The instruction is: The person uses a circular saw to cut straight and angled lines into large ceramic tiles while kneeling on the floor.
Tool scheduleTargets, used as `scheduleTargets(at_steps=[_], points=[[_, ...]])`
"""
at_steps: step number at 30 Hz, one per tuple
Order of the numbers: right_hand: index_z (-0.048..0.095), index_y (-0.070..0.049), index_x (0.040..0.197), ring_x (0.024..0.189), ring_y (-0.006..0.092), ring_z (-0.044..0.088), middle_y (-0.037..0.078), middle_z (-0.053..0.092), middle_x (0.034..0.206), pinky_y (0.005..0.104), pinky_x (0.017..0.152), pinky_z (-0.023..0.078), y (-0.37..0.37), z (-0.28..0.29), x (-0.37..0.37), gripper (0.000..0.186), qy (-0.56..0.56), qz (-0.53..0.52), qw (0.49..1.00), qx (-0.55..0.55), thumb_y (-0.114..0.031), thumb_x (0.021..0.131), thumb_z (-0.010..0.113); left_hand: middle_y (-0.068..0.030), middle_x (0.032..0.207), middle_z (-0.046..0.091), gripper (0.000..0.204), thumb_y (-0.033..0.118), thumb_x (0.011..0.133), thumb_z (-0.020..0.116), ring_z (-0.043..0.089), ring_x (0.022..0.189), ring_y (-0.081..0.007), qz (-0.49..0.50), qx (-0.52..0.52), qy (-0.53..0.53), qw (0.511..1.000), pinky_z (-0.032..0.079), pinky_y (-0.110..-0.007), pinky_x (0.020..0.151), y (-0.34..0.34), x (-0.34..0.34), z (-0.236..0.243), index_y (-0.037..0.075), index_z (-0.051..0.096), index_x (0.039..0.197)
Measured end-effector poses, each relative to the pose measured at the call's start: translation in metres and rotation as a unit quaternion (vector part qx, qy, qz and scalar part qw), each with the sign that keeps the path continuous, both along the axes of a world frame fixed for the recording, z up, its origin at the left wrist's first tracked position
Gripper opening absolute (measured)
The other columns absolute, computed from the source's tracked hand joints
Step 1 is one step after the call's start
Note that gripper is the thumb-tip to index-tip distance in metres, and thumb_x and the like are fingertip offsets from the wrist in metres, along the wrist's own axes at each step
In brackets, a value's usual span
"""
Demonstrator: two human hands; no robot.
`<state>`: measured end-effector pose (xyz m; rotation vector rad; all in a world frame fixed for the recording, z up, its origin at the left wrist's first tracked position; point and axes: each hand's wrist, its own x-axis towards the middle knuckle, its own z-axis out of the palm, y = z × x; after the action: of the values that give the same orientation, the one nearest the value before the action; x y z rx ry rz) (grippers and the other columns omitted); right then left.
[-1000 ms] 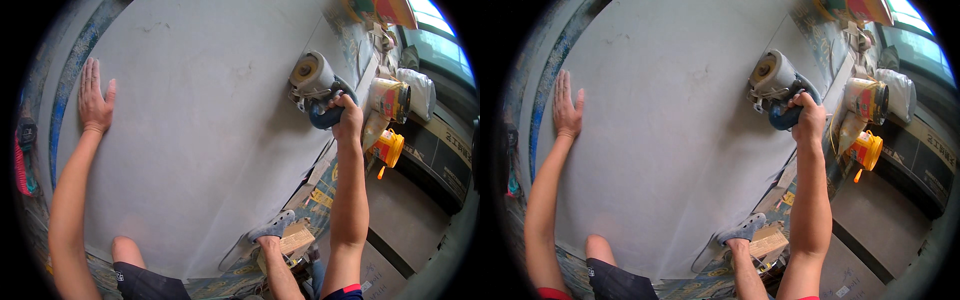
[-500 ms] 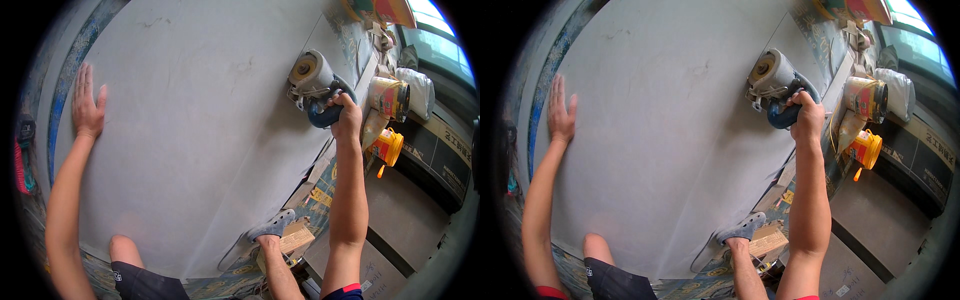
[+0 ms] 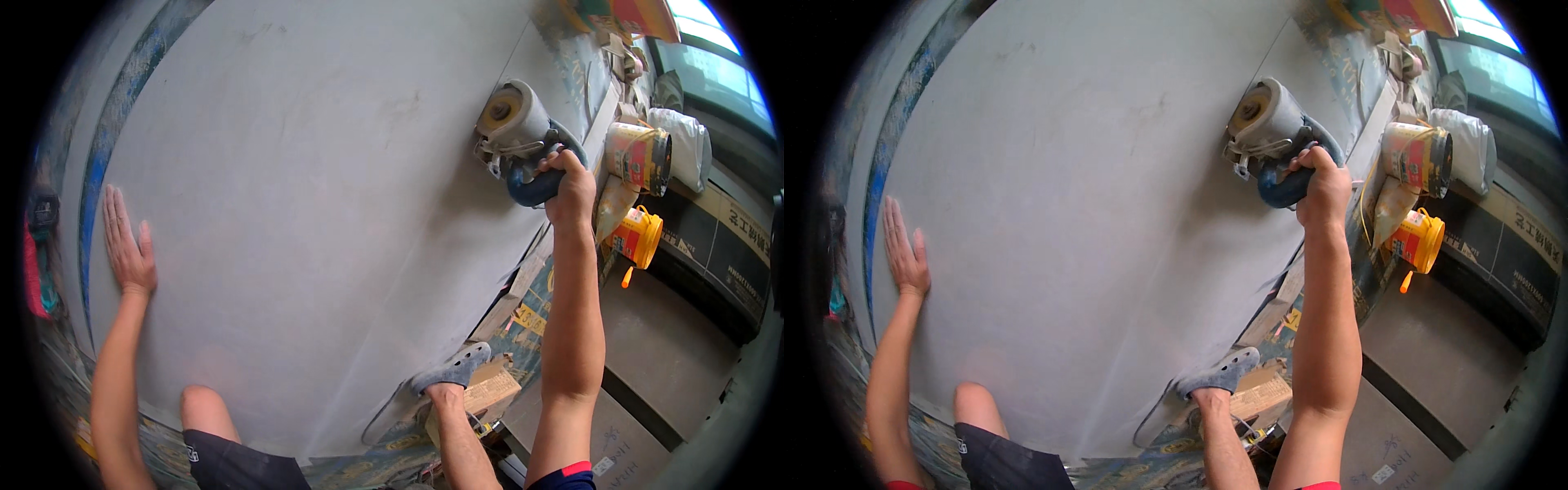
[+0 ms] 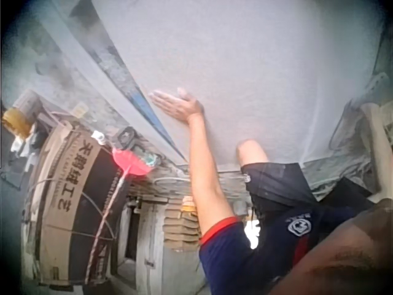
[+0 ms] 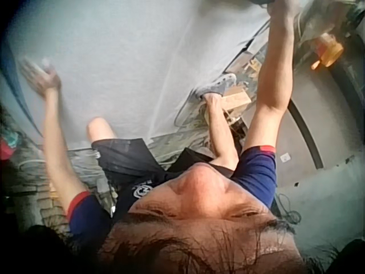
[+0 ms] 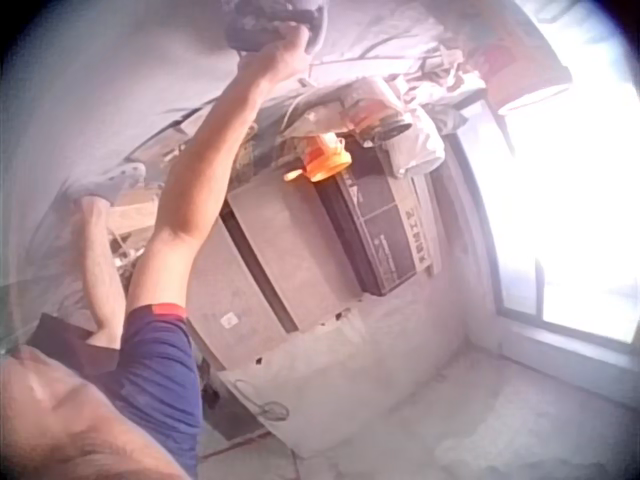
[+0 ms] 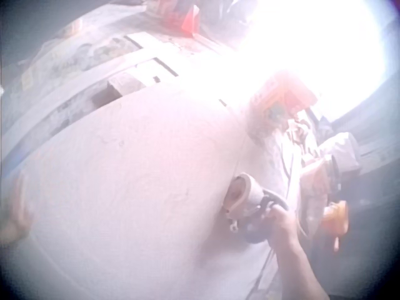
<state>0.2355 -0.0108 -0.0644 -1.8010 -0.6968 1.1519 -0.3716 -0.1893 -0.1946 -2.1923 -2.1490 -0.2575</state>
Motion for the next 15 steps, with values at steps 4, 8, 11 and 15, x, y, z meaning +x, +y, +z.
scheduleTargets(at_steps=[4,8,11,15], points=[[0.055,-0.003,0.090,0.067,0.0193,0.056,0.005,0.055,0.073,0.0341,0.068,0.049,-0.0030,-0.0018,0.0036,0.013,0.015,-0.002,1.000,-0.001,-0.001,0.077,0.054,-0.0174,0.162,0.022,0.068,0.033,0.099,0.041,0.019,0.150,-0.0320,-0.007,0.008,0.001,1.000,0.014,-0.041,0.122,0.0031,-0.0009,0.0008,0.001,0.020,0.155],[0.055,-0.004,0.076,0.063,0.0193,0.056,0.005,0.055,0.070,0.0342,0.060,0.049,-0.0043,-0.0013,-0.0018,0.004,0.016,-0.021,1.000,0.007,-0.003,0.079,0.057,-0.0170,0.162,0.022,0.068,0.034,0.100,0.040,0.019,0.150,-0.0316,-0.002,0.007,0.008,1.000,0.014,-0.041,0.122,0.0030,-0.0031,-0.0003,0.001,0.020,0.156],[0.056,-0.004,0.076,0.063,0.0192,0.056,0.005,0.055,0.070,0.0340,0.060,0.049,-0.0063,-0.0010,-0.0032,0.004,0.002,-0.013,1.000,0.012,-0.003,0.079,0.058,-0.0170,0.162,0.022,0.068,0.035,0.100,0.040,0.019,0.150,-0.0315,-0.001,0.007,0.015,1.000,0.014,-0.041,0.122,0.0020,-0.0047,-0.0016,0.001,0.020,0.156],[0.057,-0.004,0.077,0.063,0.0193,0.056,0.006,0.056,0.070,0.0339,0.060,0.049,-0.0082,-0.0037,-0.0006,0.002,0.002,-0.019,1.000,0.017,-0.004,0.079,0.058,-0.0167,0.162,0.022,0.068,0.036,0.100,0.039,0.019,0.150,-0.0315,0.000,0.004,0.019,1.000,0.014,-0.042,0.123,0.0027,-0.0045,-0.0010,0.001,0.020,0.156]])
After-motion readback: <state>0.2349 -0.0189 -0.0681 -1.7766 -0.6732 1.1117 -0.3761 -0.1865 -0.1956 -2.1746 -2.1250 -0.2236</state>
